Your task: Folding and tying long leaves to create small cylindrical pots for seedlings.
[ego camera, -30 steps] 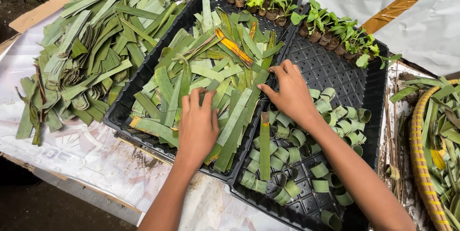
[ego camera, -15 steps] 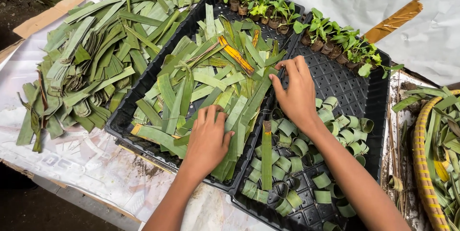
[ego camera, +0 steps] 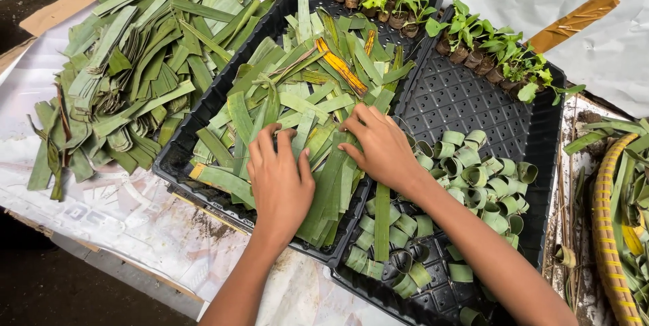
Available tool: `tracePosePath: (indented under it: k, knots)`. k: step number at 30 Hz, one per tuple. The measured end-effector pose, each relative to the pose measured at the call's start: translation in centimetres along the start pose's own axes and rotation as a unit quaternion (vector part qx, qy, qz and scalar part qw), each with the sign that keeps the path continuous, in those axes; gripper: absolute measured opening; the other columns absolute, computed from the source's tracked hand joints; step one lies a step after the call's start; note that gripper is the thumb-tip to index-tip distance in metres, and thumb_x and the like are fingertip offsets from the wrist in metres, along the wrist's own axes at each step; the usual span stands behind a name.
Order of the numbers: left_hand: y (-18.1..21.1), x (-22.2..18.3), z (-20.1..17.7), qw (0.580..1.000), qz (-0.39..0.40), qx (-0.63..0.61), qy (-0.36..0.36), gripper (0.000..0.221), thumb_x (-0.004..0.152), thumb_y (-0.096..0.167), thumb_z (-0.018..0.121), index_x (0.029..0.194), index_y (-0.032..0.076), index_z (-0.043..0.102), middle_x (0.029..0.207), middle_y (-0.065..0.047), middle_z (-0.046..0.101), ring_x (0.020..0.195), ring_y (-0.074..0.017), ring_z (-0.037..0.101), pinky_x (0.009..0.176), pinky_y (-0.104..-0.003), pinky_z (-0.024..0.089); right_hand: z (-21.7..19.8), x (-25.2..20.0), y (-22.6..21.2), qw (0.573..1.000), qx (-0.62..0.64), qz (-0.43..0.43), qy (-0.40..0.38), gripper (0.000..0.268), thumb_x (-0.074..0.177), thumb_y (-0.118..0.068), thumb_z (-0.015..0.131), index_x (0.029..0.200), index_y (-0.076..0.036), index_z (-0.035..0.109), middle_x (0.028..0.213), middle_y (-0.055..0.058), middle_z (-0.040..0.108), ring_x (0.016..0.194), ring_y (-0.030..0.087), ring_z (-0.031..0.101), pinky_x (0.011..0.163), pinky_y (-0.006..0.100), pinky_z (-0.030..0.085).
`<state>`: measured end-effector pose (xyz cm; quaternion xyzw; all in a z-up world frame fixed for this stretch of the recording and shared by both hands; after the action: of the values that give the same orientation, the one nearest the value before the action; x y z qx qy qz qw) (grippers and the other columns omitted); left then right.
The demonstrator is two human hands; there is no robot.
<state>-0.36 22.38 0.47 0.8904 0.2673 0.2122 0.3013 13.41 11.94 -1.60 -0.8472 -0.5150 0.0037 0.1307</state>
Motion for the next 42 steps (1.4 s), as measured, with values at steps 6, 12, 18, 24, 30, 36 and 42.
tracePosePath:
  k: [6, 12, 18, 24, 30, 36, 42]
  knots:
    - [1.3, 0.1, 0.4, 0.993, 0.094, -0.067, -0.03, 0.032, 0.095, 0.007, 0.064, 0.126, 0.0, 0.058, 0.128, -0.019, 0.051, 0.122, -0.0464, 0.052, 0.091, -0.058, 0.047, -5.0, -1.2, -0.9, 0.979, 0.175, -0.012, 0.107, 0.009, 0.096, -0.003, 0.065, 0.096, -0.007, 0.058, 0.087, 0.005, 0.049, 0.078, 0.029, 0.056, 0.072, 0.044, 0.047]
    - [4.2, -1.2, 2.1, 0.955, 0.174, -0.156, -0.18, 0.049, 0.096, 0.01, 0.062, 0.144, 0.004, 0.052, 0.117, -0.014, 0.07, 0.119, -0.0373, 0.063, 0.091, -0.051, 0.05, -7.6, -3.6, 2.1, 0.94, 0.309, 0.051, 0.133, 0.006, 0.096, -0.007, 0.07, 0.093, -0.008, 0.065, 0.077, 0.001, 0.05, 0.062, 0.013, 0.047, 0.064, 0.032, 0.043]
    - [4.1, -1.4, 2.8, 0.947, 0.214, -0.135, -0.196, 0.02, 0.094, 0.008, 0.065, 0.113, 0.009, 0.072, 0.097, -0.007, 0.07, 0.097, -0.0318, 0.067, 0.082, -0.043, 0.054, -10.0, -6.1, 3.6, 0.872, 0.438, 0.133, 0.175, 0.003, 0.099, -0.006, 0.066, 0.102, -0.006, 0.066, 0.074, 0.001, 0.052, 0.065, 0.005, 0.043, 0.061, 0.021, 0.04]
    - [5.7, -1.3, 0.4, 0.951, 0.208, -0.16, -0.161, 0.024, 0.098, 0.014, 0.063, 0.119, 0.007, 0.071, 0.123, -0.013, 0.064, 0.119, -0.0374, 0.062, 0.097, -0.051, 0.051, -10.5, -8.9, 4.9, 0.847, 0.47, 0.167, 0.184, 0.005, 0.096, -0.008, 0.069, 0.099, -0.004, 0.067, 0.076, 0.003, 0.055, 0.066, 0.007, 0.049, 0.062, 0.023, 0.044]
    - [10.6, -2.7, 0.6, 0.885, 0.205, -0.339, -0.245, 0.024, 0.099, 0.015, 0.064, 0.119, 0.002, 0.07, 0.111, -0.017, 0.073, 0.108, -0.0385, 0.07, 0.093, -0.051, 0.054, -12.1, -12.9, 5.4, 0.809, 0.513, 0.182, 0.222, 0.005, 0.097, -0.007, 0.066, 0.098, -0.002, 0.064, 0.078, 0.002, 0.048, 0.068, 0.007, 0.042, 0.058, 0.021, 0.038]
    - [13.1, -4.6, 6.3, 0.853, 0.157, -0.386, -0.315, 0.013, 0.098, 0.003, 0.059, 0.095, 0.004, 0.072, 0.069, -0.008, 0.074, 0.064, -0.0175, 0.067, 0.064, -0.031, 0.052, -14.3, -17.0, 6.6, 0.833, 0.404, 0.197, 0.323, 0.008, 0.099, -0.005, 0.069, 0.103, 0.0, 0.065, 0.084, 0.006, 0.053, 0.075, 0.01, 0.05, 0.065, 0.023, 0.044]
    - [18.3, -5.7, 8.2, 0.746, 0.068, -0.522, -0.408, 0.01, 0.1, 0.003, 0.061, 0.107, 0.003, 0.067, 0.087, -0.006, 0.072, 0.077, -0.0082, 0.065, 0.069, -0.026, 0.057, -16.9, -20.7, 3.7, 0.91, 0.067, 0.062, 0.404, 0.01, 0.093, 0.005, 0.074, 0.096, -0.004, 0.074, 0.088, 0.006, 0.069, 0.076, 0.024, 0.062, 0.064, 0.031, 0.049]
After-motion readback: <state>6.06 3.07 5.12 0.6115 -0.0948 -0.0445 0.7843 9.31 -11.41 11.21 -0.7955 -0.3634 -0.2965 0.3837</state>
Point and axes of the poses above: each hand's wrist, its own x-axis towards the middle knuckle, its own z-axis out of the palm, y = z × x, the point moved 8 cm from there along x, towards the middle knuckle
